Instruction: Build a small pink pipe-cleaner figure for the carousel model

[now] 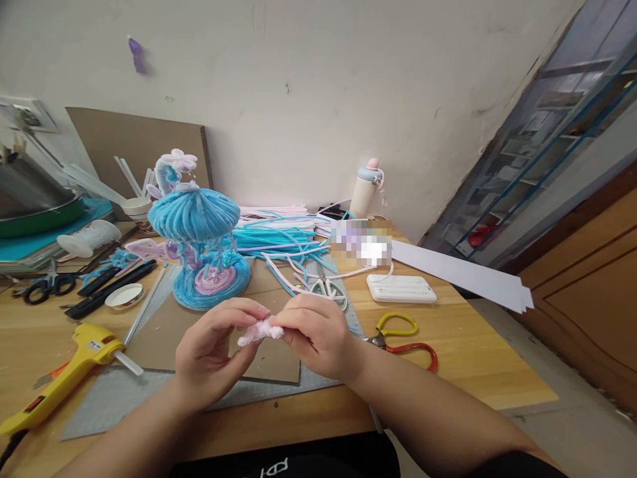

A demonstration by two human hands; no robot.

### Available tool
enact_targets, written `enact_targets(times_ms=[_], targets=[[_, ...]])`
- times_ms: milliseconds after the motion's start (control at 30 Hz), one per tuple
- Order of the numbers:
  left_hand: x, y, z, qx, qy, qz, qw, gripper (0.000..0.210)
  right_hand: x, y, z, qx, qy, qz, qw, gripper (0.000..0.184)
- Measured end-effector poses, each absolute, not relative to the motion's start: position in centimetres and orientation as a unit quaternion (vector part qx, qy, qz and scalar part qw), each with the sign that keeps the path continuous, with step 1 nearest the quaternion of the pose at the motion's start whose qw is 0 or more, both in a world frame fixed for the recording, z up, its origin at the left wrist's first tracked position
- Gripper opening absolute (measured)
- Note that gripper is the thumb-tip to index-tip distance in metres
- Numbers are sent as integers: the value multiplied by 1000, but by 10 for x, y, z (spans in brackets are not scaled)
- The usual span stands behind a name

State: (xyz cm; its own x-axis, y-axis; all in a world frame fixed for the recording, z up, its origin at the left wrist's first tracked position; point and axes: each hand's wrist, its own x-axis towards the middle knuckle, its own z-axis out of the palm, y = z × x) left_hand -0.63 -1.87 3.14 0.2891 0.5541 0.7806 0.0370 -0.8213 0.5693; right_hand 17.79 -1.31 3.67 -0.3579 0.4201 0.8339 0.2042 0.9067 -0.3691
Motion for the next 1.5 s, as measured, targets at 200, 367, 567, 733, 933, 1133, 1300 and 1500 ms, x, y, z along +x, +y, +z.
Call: enact_targets(times_ms=[200, 367, 567, 733, 933, 1133, 1300, 1500], targets=[[-7, -19, 33, 794, 171, 553, 188, 35, 180, -13, 34, -193, -830, 57, 521, 19], [-6, -20, 35, 800, 190, 546, 161, 27, 178, -13, 34, -196, -828, 57, 522, 18], [-5, -19, 30, 781, 201, 550, 216, 38, 177, -15, 37, -208, -813, 91, 536, 18], [-1, -16, 27, 752, 259, 538, 280, 23, 168, -14, 32, -295, -722, 306, 546, 2], [7, -13, 23, 611, 362, 513, 483, 12, 162, -4, 28, -350, -552, 568, 501, 23], [7, -5, 18, 490, 350, 476, 641, 15, 168, 4, 29, -401, -485, 669, 395, 26], [7, -2, 15, 507, 396, 461, 612, 19, 166, 4, 27, -442, -522, 628, 371, 24], [5, -3, 10, 560, 490, 466, 479, 20, 169, 3, 30, -480, -637, 481, 364, 17]])
